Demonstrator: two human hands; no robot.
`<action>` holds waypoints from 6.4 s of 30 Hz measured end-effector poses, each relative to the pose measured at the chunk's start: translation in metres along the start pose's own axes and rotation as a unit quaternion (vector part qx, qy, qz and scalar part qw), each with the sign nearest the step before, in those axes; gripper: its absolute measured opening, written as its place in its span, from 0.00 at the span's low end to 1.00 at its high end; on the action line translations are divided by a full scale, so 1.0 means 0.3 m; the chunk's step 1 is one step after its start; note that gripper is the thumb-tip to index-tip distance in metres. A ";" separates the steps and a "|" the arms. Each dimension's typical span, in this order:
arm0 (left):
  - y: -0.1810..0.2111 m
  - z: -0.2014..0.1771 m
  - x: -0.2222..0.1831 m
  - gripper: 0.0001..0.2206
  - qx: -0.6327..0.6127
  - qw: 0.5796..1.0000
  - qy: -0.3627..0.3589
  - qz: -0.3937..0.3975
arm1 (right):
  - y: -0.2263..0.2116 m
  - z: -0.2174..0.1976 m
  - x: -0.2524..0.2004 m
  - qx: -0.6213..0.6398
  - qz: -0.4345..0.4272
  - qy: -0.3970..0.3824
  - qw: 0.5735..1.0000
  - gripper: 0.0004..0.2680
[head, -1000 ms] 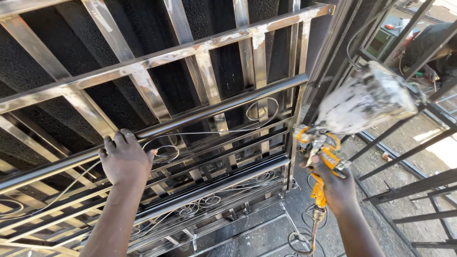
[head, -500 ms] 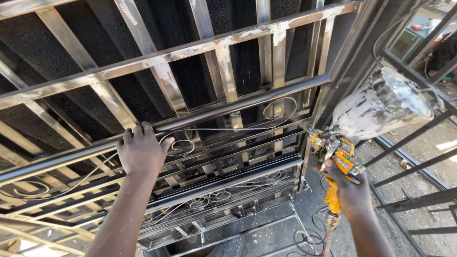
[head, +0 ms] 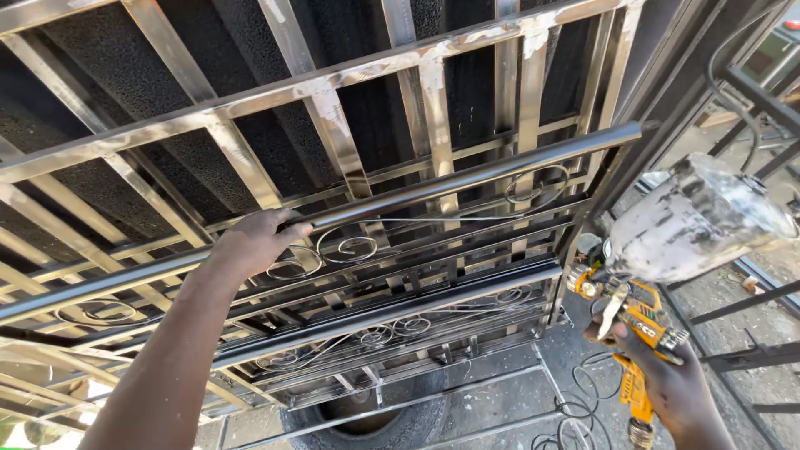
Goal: Spray painting a decorative metal gate using a pneumatic spray gun
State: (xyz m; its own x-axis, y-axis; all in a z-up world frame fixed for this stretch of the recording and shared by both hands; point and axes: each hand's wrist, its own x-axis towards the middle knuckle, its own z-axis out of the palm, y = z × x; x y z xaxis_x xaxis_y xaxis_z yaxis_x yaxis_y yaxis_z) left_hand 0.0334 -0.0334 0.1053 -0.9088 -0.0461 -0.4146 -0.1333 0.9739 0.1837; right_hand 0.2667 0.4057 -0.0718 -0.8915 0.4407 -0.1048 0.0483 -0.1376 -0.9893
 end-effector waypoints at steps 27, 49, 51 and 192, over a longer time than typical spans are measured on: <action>-0.247 -0.080 0.052 0.24 0.017 0.970 -0.178 0.165 | -0.099 0.674 -0.304 -0.135 0.085 0.186 0.970 0.12; -0.292 -0.002 0.198 0.19 -0.063 0.957 -0.161 0.233 | -0.092 0.632 -0.163 -0.168 0.108 0.271 0.942 0.14; -0.285 -0.021 0.176 0.21 -0.057 0.963 -0.162 0.208 | -0.092 0.579 -0.117 -0.109 0.044 0.260 0.958 0.11; -1.369 -0.201 0.217 0.35 0.157 0.978 0.088 -0.104 | 0.055 1.270 -0.341 -0.035 0.041 -0.058 0.997 0.11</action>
State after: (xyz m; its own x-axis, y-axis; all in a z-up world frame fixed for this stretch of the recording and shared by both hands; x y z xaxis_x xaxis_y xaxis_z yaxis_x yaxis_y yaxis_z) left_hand 0.0052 -0.4496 0.0566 -0.9324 -0.2615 -0.2495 -0.2200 0.9583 -0.1822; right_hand 0.1872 0.0204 -0.0386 -0.9294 0.3239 -0.1770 0.1508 -0.1045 -0.9830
